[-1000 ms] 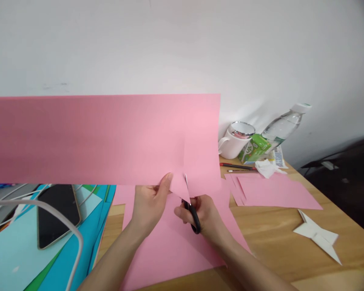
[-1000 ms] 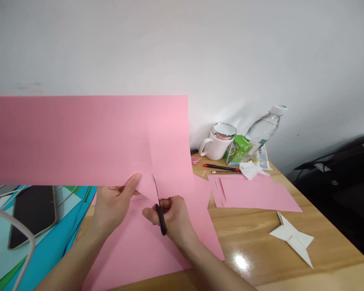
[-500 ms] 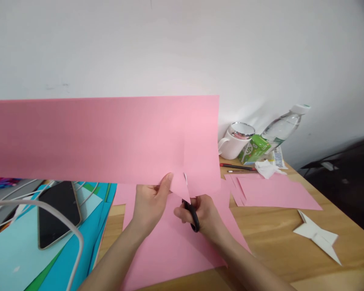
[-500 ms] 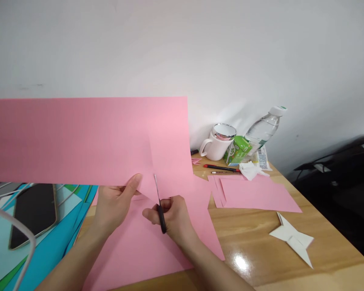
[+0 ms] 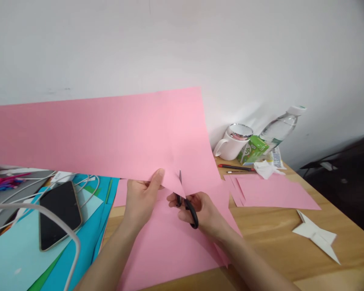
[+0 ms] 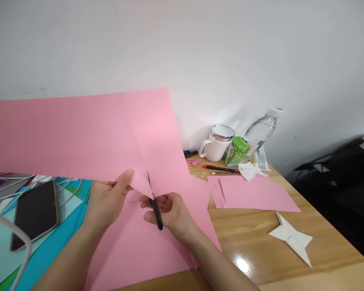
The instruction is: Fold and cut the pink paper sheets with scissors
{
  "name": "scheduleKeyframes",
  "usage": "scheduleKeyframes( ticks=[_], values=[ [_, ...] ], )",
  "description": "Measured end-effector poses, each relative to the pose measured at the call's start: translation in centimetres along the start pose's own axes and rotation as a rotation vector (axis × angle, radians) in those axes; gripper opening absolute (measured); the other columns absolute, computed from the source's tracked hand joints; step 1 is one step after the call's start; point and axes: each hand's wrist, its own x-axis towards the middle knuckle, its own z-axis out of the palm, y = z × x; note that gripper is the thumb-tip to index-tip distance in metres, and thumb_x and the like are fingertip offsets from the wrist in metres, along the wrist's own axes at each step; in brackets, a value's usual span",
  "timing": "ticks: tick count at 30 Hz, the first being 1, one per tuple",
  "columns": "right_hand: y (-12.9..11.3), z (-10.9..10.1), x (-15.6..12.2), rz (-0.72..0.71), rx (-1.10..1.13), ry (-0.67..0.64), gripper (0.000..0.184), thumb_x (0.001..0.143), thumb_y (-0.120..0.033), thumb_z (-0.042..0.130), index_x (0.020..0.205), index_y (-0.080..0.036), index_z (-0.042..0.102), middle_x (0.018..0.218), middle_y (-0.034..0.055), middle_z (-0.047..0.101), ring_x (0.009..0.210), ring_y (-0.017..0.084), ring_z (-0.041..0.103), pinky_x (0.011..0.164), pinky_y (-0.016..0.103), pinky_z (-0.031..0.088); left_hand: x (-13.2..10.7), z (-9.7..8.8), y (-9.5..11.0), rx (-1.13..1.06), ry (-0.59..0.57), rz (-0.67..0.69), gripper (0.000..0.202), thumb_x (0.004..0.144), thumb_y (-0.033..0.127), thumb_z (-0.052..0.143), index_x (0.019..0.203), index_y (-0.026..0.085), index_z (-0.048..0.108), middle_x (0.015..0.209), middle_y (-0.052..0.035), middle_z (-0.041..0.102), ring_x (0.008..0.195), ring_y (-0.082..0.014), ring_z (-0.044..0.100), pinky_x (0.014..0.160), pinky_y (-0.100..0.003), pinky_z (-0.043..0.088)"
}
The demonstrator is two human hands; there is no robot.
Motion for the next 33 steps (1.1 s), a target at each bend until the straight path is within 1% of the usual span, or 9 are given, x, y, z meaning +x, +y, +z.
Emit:
scheduleKeyframes(
  ticks=[3, 5, 9, 11, 14, 18, 22, 26, 33],
  values=[
    [0.2, 0.1, 0.1, -0.089, 0.020, 0.091, 0.036, 0.058, -0.021, 0.079, 0.088, -0.018, 0.060, 0.096, 0.0103, 0.071, 0.085, 0.021, 0.065, 0.075, 0.032, 0.051, 0.2, -0.4, 0.2, -0.076, -0.061, 0.030, 0.027, 0.080, 0.038, 0.059, 0.070, 0.014, 0.064, 0.071, -0.0034, 0.064, 0.075, -0.0175, 0.060, 0.069, -0.025, 0.048],
    [0.4, 0.1, 0.2, -0.105, 0.025, 0.087, 0.033, 0.058, -0.017, 0.078, 0.086, -0.018, 0.060, 0.093, 0.0095, 0.071, 0.083, 0.021, 0.065, 0.074, 0.032, 0.051, 0.2, -0.7, 0.7, -0.027, -0.064, 0.026, 0.027, 0.080, 0.038, 0.058, 0.071, 0.014, 0.065, 0.073, -0.0038, 0.066, 0.078, -0.0178, 0.062, 0.073, -0.025, 0.048],
    [0.3, 0.1, 0.4, -0.133, -0.041, 0.054, 0.021, 0.060, -0.015, 0.070, 0.079, -0.017, 0.063, 0.083, 0.0073, 0.071, 0.082, 0.022, 0.065, 0.071, 0.030, 0.050, 0.2, -1.1, 1.3, 0.088, -0.135, 0.023, 0.043, 0.084, 0.038, 0.053, 0.047, 0.017, 0.053, 0.053, -0.0010, 0.059, 0.059, -0.0133, 0.057, 0.063, -0.023, 0.045],
    [0.1, 0.2, 0.4, -0.176, -0.066, 0.073, 0.021, 0.057, -0.014, 0.069, 0.076, -0.017, 0.063, 0.078, 0.0057, 0.070, 0.077, 0.021, 0.065, 0.070, 0.030, 0.049, 0.2, -1.0, 1.3, 0.015, -0.212, 0.035, 0.047, 0.087, 0.034, 0.049, 0.044, 0.017, 0.049, 0.051, -0.0004, 0.057, 0.055, -0.0122, 0.055, 0.061, -0.023, 0.044],
    [-0.1, 0.5, 0.4, -0.207, -0.066, 0.088, 0.020, 0.057, -0.014, 0.066, 0.077, -0.018, 0.063, 0.075, 0.0037, 0.068, 0.072, 0.019, 0.063, 0.069, 0.030, 0.049, 0.1, -0.6, 1.2, -0.169, -0.264, 0.028, 0.043, 0.087, 0.030, 0.049, 0.047, 0.016, 0.053, 0.051, -0.0001, 0.057, 0.054, -0.0119, 0.056, 0.059, -0.023, 0.046],
    [-0.4, 0.8, 0.4, -0.205, -0.053, 0.123, 0.012, 0.059, -0.014, 0.065, 0.070, -0.019, 0.063, 0.067, 0.0011, 0.065, 0.065, 0.017, 0.059, 0.065, 0.029, 0.048, -0.2, -0.1, 1.3, -0.180, -0.275, 0.043, 0.043, 0.088, 0.024, 0.049, 0.046, 0.016, 0.055, 0.051, -0.0003, 0.058, 0.053, -0.0106, 0.057, 0.060, -0.021, 0.047],
    [-0.5, 1.0, 0.5, -0.216, -0.032, 0.180, 0.016, 0.056, -0.018, 0.070, 0.069, -0.019, 0.061, 0.067, 0.0015, 0.066, 0.065, 0.018, 0.060, 0.064, 0.029, 0.048, -0.1, 0.0, 1.4, -0.144, -0.263, 0.071, 0.040, 0.087, 0.020, 0.050, 0.047, 0.016, 0.056, 0.051, 0.0010, 0.058, 0.052, -0.0090, 0.055, 0.058, -0.019, 0.046],
    [-0.4, 0.9, 0.5, -0.224, -0.022, 0.211, 0.018, 0.055, -0.023, 0.073, 0.067, -0.020, 0.060, 0.068, 0.0034, 0.068, 0.065, 0.019, 0.062, 0.062, 0.030, 0.048, 0.0, -0.1, 1.2, -0.137, -0.296, 0.067, 0.040, 0.088, 0.021, 0.048, 0.049, 0.016, 0.057, 0.050, 0.0010, 0.058, 0.052, -0.0097, 0.056, 0.058, -0.019, 0.047],
    [-0.2, 0.7, 0.5, -0.215, -0.023, 0.229, 0.018, 0.052, -0.021, 0.077, 0.064, -0.019, 0.063, 0.061, 0.0020, 0.067, 0.061, 0.018, 0.061, 0.061, 0.028, 0.049, -0.1, -0.4, 1.3, -0.104, -0.304, 0.098, 0.042, 0.087, 0.024, 0.049, 0.046, 0.017, 0.057, 0.049, -0.0002, 0.059, 0.052, -0.0111, 0.056, 0.059, -0.021, 0.048]
  ],
)
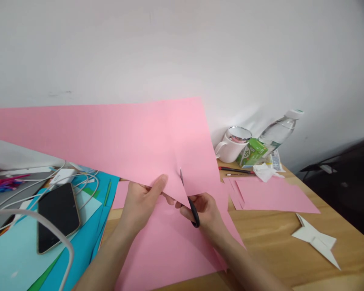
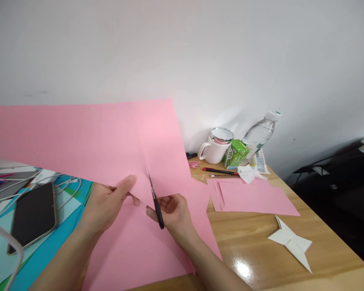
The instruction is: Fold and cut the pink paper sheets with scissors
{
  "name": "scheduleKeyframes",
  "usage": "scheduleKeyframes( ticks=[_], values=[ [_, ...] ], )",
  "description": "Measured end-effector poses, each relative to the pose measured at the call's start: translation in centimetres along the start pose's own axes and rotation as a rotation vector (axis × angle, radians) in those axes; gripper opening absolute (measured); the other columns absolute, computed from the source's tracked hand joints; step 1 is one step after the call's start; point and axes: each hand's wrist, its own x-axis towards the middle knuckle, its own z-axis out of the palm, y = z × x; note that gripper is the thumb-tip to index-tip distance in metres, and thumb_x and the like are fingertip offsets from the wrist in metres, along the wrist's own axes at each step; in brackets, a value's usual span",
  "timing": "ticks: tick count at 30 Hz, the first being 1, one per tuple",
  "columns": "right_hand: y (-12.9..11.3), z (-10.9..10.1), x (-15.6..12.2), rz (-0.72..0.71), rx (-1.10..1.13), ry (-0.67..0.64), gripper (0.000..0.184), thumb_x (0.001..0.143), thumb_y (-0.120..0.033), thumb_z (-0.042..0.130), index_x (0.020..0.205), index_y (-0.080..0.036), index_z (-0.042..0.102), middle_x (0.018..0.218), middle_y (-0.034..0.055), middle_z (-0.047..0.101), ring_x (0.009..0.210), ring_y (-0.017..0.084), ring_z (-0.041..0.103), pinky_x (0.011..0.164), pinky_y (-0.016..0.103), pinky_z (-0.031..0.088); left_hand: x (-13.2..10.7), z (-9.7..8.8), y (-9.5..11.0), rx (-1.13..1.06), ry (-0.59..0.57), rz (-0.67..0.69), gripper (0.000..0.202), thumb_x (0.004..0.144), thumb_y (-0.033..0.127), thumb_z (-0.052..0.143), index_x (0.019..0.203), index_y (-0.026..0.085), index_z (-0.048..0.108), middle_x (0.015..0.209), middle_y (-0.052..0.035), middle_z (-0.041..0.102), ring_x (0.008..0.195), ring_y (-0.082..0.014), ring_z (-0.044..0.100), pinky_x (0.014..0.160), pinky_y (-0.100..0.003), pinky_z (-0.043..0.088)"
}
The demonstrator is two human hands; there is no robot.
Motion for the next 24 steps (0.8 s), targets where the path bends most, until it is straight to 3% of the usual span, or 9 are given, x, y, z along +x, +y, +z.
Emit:
scheduleKeyframes(
  ticks=[6, 19, 24],
  values=[
    [-0.24, -0.01, -0.08, -0.020, -0.010, -0.062, 0.019, 0.057, -0.029, 0.076, 0.066, -0.018, 0.064, 0.065, 0.0029, 0.065, 0.064, 0.019, 0.060, 0.068, 0.031, 0.049, -0.07, 0.29, -0.04, -0.010, -0.009, -0.039, 0.043, 0.088, 0.025, 0.048, 0.047, 0.018, 0.059, 0.050, -0.0006, 0.060, 0.053, -0.0123, 0.057, 0.060, -0.022, 0.048],
    [0.06, -0.01, -0.19, -0.029, -0.002, 0.007, 0.021, 0.053, -0.023, 0.080, 0.066, -0.018, 0.064, 0.067, 0.0035, 0.071, 0.066, 0.021, 0.065, 0.065, 0.029, 0.050, -0.05, 0.25, -0.28, -0.072, 0.000, -0.063, 0.042, 0.088, 0.025, 0.050, 0.048, 0.016, 0.061, 0.049, 0.0000, 0.060, 0.050, -0.0108, 0.057, 0.057, -0.022, 0.048],
    [-0.10, -0.04, -0.29, -0.023, -0.024, 0.012, 0.022, 0.054, -0.026, 0.081, 0.069, -0.019, 0.066, 0.072, 0.0043, 0.073, 0.073, 0.023, 0.066, 0.071, 0.032, 0.051, -0.14, 0.13, -0.35, -0.111, -0.021, -0.069, 0.043, 0.088, 0.026, 0.051, 0.048, 0.016, 0.061, 0.051, -0.0009, 0.061, 0.052, -0.0106, 0.057, 0.057, -0.021, 0.049]
  ],
)
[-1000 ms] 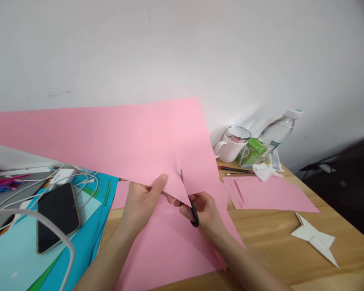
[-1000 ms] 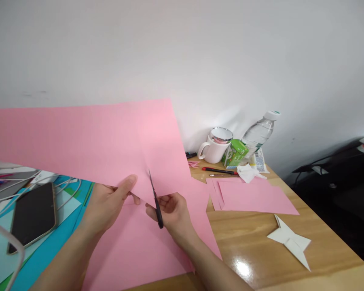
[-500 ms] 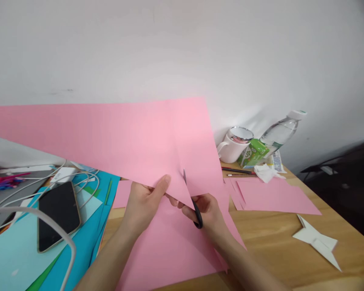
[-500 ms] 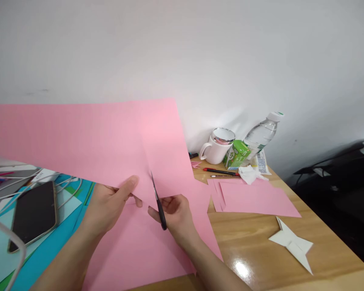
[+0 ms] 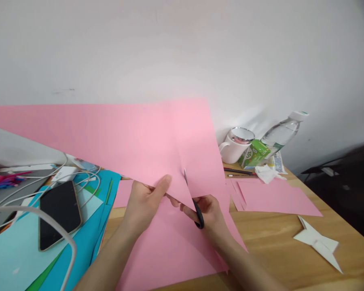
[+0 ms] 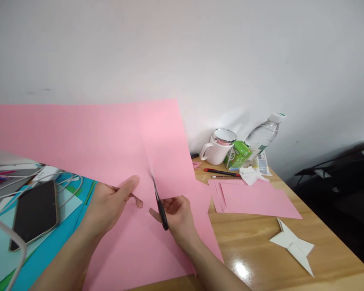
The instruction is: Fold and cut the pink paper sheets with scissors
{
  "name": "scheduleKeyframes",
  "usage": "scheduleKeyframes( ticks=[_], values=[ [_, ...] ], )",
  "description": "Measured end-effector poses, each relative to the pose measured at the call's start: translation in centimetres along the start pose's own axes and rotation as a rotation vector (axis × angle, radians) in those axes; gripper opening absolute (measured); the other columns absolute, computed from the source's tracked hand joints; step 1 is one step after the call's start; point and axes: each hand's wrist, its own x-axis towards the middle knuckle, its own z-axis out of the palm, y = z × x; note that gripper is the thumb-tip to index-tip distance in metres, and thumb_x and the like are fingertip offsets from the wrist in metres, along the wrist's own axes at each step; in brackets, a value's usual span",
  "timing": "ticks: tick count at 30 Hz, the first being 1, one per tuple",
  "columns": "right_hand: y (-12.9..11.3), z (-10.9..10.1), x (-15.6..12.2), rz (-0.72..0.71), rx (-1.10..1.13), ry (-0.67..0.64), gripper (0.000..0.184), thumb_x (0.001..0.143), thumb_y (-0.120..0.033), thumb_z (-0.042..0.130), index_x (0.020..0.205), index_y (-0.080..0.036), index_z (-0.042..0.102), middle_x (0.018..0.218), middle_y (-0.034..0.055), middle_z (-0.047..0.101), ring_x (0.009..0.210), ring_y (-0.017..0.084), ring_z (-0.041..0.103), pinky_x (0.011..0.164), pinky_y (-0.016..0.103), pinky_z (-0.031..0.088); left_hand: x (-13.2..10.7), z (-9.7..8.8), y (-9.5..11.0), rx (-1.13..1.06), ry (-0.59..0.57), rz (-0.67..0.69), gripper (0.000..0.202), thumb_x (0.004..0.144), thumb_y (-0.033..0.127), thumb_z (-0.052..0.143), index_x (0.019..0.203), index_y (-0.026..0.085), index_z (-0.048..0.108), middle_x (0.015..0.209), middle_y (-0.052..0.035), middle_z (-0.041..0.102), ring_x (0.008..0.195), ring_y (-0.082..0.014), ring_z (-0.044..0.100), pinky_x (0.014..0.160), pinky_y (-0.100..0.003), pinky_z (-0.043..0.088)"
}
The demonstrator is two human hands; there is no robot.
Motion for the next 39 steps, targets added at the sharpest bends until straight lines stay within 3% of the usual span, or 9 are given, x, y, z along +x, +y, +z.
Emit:
scheduleKeyframes(
  ticks=[16, 33, 39],
  values=[
    [0.38, -0.04, -0.07, -0.007, 0.035, 0.027, 0.020, 0.053, -0.021, 0.081, 0.066, -0.019, 0.066, 0.064, 0.0013, 0.070, 0.067, 0.020, 0.064, 0.067, 0.030, 0.050, -0.06, 0.00, 0.28, 0.041, -0.001, 0.004, 0.044, 0.088, 0.026, 0.049, 0.047, 0.016, 0.061, 0.051, -0.0011, 0.062, 0.054, -0.0107, 0.058, 0.059, -0.020, 0.049],
    [0.72, 0.05, 0.02, -0.015, 0.002, 0.084, 0.029, 0.051, -0.032, 0.083, 0.066, -0.019, 0.063, 0.062, 0.0031, 0.069, 0.060, 0.020, 0.061, 0.058, 0.031, 0.050, -0.12, -0.19, -0.34, -0.068, 0.002, -0.029, 0.036, 0.087, 0.031, 0.053, 0.055, 0.015, 0.063, 0.053, -0.0021, 0.061, 0.050, -0.0126, 0.056, 0.053, -0.025, 0.047],
    [0.63, 0.04, -0.10, -0.009, 0.010, 0.033, 0.030, 0.055, -0.030, 0.082, 0.075, -0.019, 0.063, 0.070, 0.0034, 0.070, 0.070, 0.021, 0.064, 0.067, 0.032, 0.052, -0.10, -0.25, -0.27, -0.085, -0.025, -0.026, 0.037, 0.087, 0.029, 0.053, 0.054, 0.014, 0.063, 0.053, -0.0021, 0.061, 0.052, -0.0124, 0.057, 0.055, -0.024, 0.048]
  ],
)
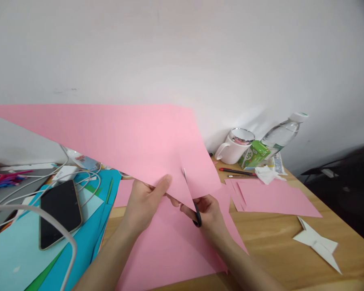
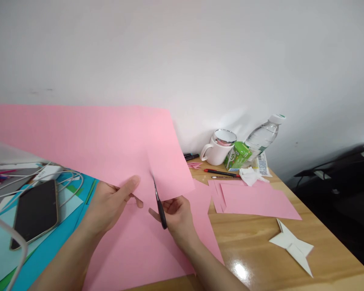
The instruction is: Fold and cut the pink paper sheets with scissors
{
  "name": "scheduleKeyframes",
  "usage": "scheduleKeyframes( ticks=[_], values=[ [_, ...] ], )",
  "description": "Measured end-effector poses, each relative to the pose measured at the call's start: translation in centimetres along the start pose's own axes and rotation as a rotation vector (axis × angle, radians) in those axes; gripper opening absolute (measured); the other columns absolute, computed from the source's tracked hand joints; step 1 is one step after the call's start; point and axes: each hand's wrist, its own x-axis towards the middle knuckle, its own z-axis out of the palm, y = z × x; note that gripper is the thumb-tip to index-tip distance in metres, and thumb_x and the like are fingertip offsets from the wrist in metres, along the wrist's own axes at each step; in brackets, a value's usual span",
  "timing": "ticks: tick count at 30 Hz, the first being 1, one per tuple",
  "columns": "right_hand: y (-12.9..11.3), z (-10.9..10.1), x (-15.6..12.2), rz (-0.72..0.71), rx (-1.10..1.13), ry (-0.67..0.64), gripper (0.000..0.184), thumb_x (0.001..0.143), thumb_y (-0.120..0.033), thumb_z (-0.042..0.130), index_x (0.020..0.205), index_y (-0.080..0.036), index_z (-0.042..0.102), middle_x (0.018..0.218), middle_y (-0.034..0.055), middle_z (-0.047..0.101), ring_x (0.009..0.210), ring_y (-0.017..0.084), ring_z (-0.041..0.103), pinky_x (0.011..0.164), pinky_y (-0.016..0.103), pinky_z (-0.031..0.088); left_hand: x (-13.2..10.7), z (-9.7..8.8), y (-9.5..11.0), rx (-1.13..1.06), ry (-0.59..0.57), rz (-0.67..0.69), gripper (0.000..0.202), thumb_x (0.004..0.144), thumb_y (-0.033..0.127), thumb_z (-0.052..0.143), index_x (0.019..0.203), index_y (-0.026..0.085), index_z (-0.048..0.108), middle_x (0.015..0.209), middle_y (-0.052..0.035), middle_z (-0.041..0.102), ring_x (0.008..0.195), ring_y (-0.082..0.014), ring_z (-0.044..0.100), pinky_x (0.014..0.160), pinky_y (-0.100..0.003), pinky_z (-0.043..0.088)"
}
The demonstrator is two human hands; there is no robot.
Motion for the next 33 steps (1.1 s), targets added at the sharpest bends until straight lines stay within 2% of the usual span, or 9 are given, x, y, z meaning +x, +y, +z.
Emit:
scheduleKeyframes(
  ticks=[3, 8, 16, 21, 23, 25, 29, 33],
  values=[
    [-0.22, 0.00, 0.02, 0.017, -0.002, -0.042, 0.030, 0.054, -0.028, 0.083, 0.076, -0.019, 0.063, 0.073, 0.0043, 0.071, 0.075, 0.022, 0.065, 0.071, 0.033, 0.052, -0.13, 0.05, 0.03, 0.010, 0.012, 0.000, 0.037, 0.087, 0.028, 0.053, 0.054, 0.015, 0.063, 0.053, -0.0012, 0.061, 0.051, -0.0117, 0.057, 0.058, -0.024, 0.049],
    [-0.37, -0.12, 0.04, 0.030, -0.010, -0.031, 0.029, 0.054, -0.031, 0.083, 0.072, -0.018, 0.065, 0.068, 0.0045, 0.071, 0.072, 0.024, 0.066, 0.065, 0.032, 0.052, -0.17, 0.08, -0.15, 0.010, -0.003, -0.011, 0.037, 0.087, 0.028, 0.052, 0.054, 0.015, 0.064, 0.054, -0.0021, 0.063, 0.054, -0.0134, 0.059, 0.058, -0.025, 0.051],
    [-0.64, -0.05, 0.12, 0.027, -0.036, -0.046, 0.029, 0.055, -0.029, 0.083, 0.079, -0.017, 0.073, 0.075, 0.0087, 0.075, 0.087, 0.031, 0.068, 0.076, 0.038, 0.055, 0.15, 0.53, 0.42, 0.023, 0.046, 0.022, 0.033, 0.082, 0.018, 0.053, 0.051, 0.016, 0.063, 0.048, -0.0009, 0.061, 0.050, -0.0149, 0.060, 0.054, -0.025, 0.050],
    [-0.72, 0.06, -0.01, 0.018, 0.030, -0.085, 0.031, 0.057, -0.028, 0.083, 0.084, -0.017, 0.073, 0.084, 0.0095, 0.075, 0.089, 0.030, 0.068, 0.075, 0.039, 0.056, 0.20, 0.58, 0.07, -0.019, 0.099, -0.009, 0.022, 0.080, 0.021, 0.058, 0.059, 0.017, 0.064, 0.052, -0.0005, 0.063, 0.055, -0.0161, 0.062, 0.063, -0.028, 0.053],
    [-0.68, 0.08, 0.00, 0.012, 0.053, -0.074, 0.030, 0.057, -0.025, 0.084, 0.084, -0.018, 0.073, 0.084, 0.0088, 0.075, 0.088, 0.029, 0.068, 0.074, 0.038, 0.056, 0.19, 0.57, 0.04, -0.039, 0.074, -0.010, 0.022, 0.080, 0.022, 0.058, 0.060, 0.016, 0.063, 0.052, -0.0012, 0.063, 0.052, -0.0167, 0.061, 0.057, -0.028, 0.053],
    [-0.66, 0.09, 0.03, 0.010, 0.063, -0.063, 0.030, 0.055, -0.025, 0.084, 0.082, -0.018, 0.073, 0.081, 0.0081, 0.075, 0.085, 0.029, 0.068, 0.072, 0.037, 0.056, 0.21, 0.58, 0.10, -0.056, 0.057, -0.010, 0.023, 0.081, 0.023, 0.057, 0.060, 0.016, 0.063, 0.051, -0.0016, 0.063, 0.050, -0.0171, 0.061, 0.051, -0.028, 0.051],
    [-0.70, 0.08, 0.03, 0.020, 0.033, -0.057, 0.024, 0.055, -0.024, 0.084, 0.076, -0.017, 0.073, 0.074, 0.0069, 0.074, 0.077, 0.026, 0.067, 0.062, 0.032, 0.054, 0.27, 0.61, 0.15, -0.073, 0.052, -0.010, 0.022, 0.081, 0.023, 0.057, 0.061, 0.016, 0.064, 0.052, -0.0018, 0.064, 0.050, -0.0169, 0.061, 0.053, -0.028, 0.051],
    [-0.57, -0.04, -0.06, 0.022, -0.004, -0.032, 0.019, 0.054, -0.024, 0.083, 0.066, -0.017, 0.070, 0.058, 0.0026, 0.067, 0.058, 0.019, 0.060, 0.048, 0.025, 0.046, 0.19, 0.66, 0.23, -0.083, 0.040, -0.020, 0.023, 0.081, 0.022, 0.057, 0.059, 0.015, 0.062, 0.051, -0.0021, 0.063, 0.049, -0.0169, 0.061, 0.050, -0.028, 0.051]
  ],
)
